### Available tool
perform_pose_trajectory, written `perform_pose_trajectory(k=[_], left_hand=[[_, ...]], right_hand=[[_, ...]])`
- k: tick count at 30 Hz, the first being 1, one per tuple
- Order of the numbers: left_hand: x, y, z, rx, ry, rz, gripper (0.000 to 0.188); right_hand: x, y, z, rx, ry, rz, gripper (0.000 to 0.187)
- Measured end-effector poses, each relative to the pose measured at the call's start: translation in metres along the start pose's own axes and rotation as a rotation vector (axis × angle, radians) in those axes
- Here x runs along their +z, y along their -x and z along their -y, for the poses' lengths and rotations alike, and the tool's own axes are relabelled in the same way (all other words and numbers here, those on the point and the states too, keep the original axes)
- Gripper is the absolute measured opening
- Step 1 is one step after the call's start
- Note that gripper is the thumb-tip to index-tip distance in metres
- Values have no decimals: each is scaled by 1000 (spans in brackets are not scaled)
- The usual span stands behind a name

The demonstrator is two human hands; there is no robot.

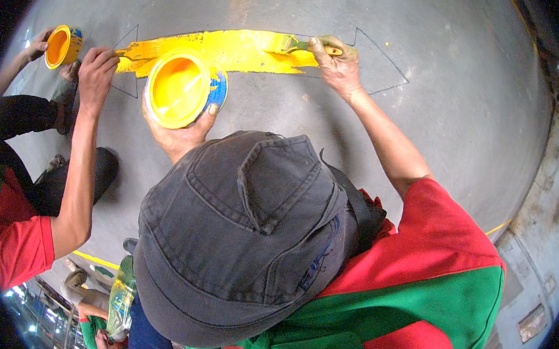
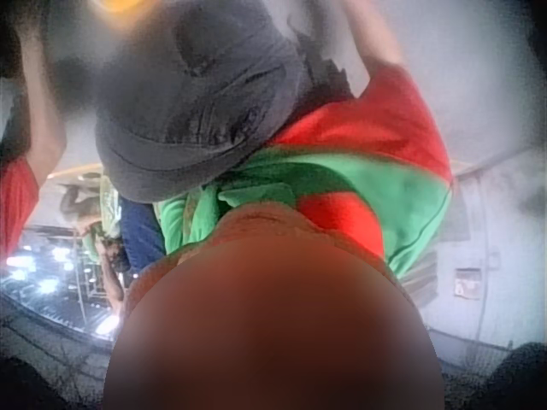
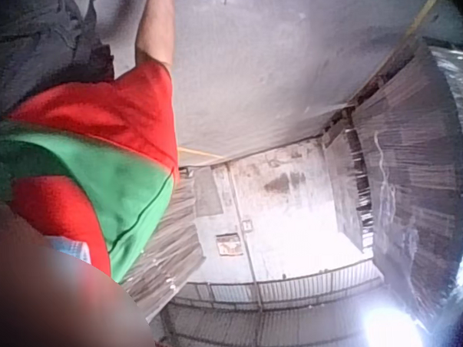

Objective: The person paints a yellow arrow on a concrete floor using a paintbrush and a small paint can. They repeatedly dip the brush into the can and apply paint along a pre-drawn outline, completing the arrow shape.

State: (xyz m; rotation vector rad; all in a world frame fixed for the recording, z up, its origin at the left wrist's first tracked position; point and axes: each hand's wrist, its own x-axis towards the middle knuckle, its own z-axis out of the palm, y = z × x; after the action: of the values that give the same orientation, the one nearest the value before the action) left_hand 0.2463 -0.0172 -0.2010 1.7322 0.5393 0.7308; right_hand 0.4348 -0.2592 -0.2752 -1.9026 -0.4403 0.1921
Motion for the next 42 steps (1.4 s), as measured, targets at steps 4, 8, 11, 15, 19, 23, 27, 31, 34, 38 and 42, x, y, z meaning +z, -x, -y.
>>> perform_pose_trajectory(k=[4,8,11,15,19,23,27,31,34,38,42], left_hand=[[5,2,-1,-8,0,-20,99],[6,2,-2,-8,12,-20,101],[3,1,0,16,-51,-15,101],[1,1,3,-12,-29,-26,101],[-1,-1,5,-32,-25,-29,102],[-4,-3,9,70,-145,-2,100],[-6,-4,15,104,-148,15,98],[-3,-1,16,11,-66,28,97],[-2,-1,15,-14,-42,44,96],[0,-2,14,-29,-15,67,96],[3,-2,14,-48,6,92,95]], right_hand=[[-6,0,-5,32,36,3,24],[-12,1,-7,35,16,-17,25],[-18,2,-8,41,60,-12,28],[-23,3,-9,101,62,-1,33],[-25,3,-10,50,113,-4,34],[-33,4,-9,121,119,32,31],[-40,4,-11,103,126,24,30],[-43,3,-14,115,118,13,29],[-46,2,-15,127,141,14,28],[-54,2,-12,139,214,27,30],[-63,1,-10,142,226,35,31]])
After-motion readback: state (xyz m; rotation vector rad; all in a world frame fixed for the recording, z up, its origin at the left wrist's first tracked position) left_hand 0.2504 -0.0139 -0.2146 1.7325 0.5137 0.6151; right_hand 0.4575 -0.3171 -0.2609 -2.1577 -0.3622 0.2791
